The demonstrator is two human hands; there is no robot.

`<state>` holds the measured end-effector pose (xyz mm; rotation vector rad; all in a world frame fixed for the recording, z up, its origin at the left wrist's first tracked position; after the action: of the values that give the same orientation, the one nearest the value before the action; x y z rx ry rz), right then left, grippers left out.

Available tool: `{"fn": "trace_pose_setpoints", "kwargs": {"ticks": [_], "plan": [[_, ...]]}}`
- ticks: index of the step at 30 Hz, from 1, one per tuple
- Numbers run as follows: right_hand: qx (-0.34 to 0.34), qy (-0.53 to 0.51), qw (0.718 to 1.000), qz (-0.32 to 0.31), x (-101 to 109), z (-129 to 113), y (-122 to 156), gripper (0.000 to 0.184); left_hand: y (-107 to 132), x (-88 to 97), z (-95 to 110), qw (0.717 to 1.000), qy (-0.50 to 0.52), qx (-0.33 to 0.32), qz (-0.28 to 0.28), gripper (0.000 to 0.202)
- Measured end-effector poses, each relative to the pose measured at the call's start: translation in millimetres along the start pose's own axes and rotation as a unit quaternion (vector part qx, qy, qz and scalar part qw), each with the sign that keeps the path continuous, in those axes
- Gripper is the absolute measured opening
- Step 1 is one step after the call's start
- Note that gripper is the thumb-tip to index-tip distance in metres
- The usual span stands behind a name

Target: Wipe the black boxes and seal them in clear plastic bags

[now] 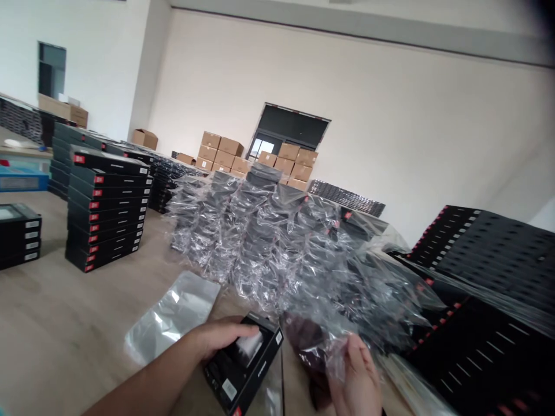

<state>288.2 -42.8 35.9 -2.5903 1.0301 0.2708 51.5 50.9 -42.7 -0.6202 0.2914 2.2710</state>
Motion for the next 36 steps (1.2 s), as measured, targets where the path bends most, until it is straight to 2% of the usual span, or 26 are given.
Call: {"fn": "trace_pose_setpoints", "kwargs": {"ticks": [3, 6, 8, 10, 13, 15, 17, 19, 22, 24, 27, 32, 34, 36], "plan": [[-0.014, -0.011, 0.999, 0.042, 6.6, -10.6, 4.8, 0.035, 3.4, -2.7, 8.8, 0.997, -0.065, -0.040, 0.002, 0.037], [-0.002, 0.076, 0.996, 0.051, 2.2, -14.5, 12.4, 0.040, 5.5, 0.6, 22.1, 0.988, -0.105, -0.111, 0.003, 0.041], [0.020, 0.164, 0.986, 0.031, -6.3, -16.4, 17.9, 0.041, 6.6, 3.2, 30.8, 0.975, -0.133, -0.178, 0.002, 0.059], [0.047, 0.242, 0.969, -0.016, -19.0, -17.5, 24.3, 0.040, 6.9, 2.3, 33.6, 0.964, -0.169, -0.205, -0.012, 0.066], [0.095, 0.319, 0.935, -0.122, -42.7, -15.0, 35.9, 0.036, 5.3, -5.1, 31.0, 0.951, -0.250, -0.177, -0.040, 0.043], [0.127, 0.351, 0.909, -0.183, -56.4, -9.7, 43.4, 0.032, 5.1, -10.0, 31.7, 0.945, -0.282, -0.164, -0.038, 0.028], [0.151, 0.376, 0.885, -0.228, -66.6, -2.8, 49.5, 0.029, 6.0, -13.0, 33.4, 0.950, -0.272, -0.152, -0.029, 0.024], [0.167, 0.389, 0.869, -0.255, -72.8, 2.8, 53.9, 0.028, 7.3, -13.5, 33.3, 0.954, -0.269, -0.130, -0.027, 0.030], [0.177, 0.389, 0.866, -0.259, -76.3, 5.2, 56.9, 0.029, 8.0, -11.3, 31.9, 0.940, -0.317, -0.121, -0.039, 0.036], [0.181, 0.392, 0.865, -0.257, -77.1, 5.4, 57.1, 0.029, 7.1, -10.0, 30.1, 0.933, -0.333, -0.130, -0.047, 0.032], [0.196, 0.412, 0.855, -0.247, -76.3, 7.7, 54.5, 0.030, 4.3, -9.1, 25.3, 0.936, -0.323, -0.132, -0.039, 0.025], [0.236, 0.426, 0.866, -0.111, -64.1, 4.5, 47.3, 0.033, -1.6, -3.3, 18.1, 0.948, -0.295, -0.107, 0.041, 0.018], [0.223, 0.439, 0.861, -0.129, -66.9, 6.6, 50.1, 0.029, -3.5, -2.2, 18.8, 0.952, -0.278, -0.117, 0.054, 0.017], [0.208, 0.467, 0.839, -0.189, -75.1, 11.8, 56.2, 0.025, -4.2, -1.2, 21.3, 0.953, -0.267, -0.128, 0.063, 0.017]]}}
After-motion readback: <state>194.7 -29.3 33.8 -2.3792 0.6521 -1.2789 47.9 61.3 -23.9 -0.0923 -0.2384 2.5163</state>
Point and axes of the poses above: each hand's wrist, its own y-axis away from the middle knuckle, its own x-axis out of the back of the hand, z = x × y, the point moved 5 cm from there along -y, towards the middle knuckle, and after that the axes turned 11 degrees about -x, right-handed, at the moved point
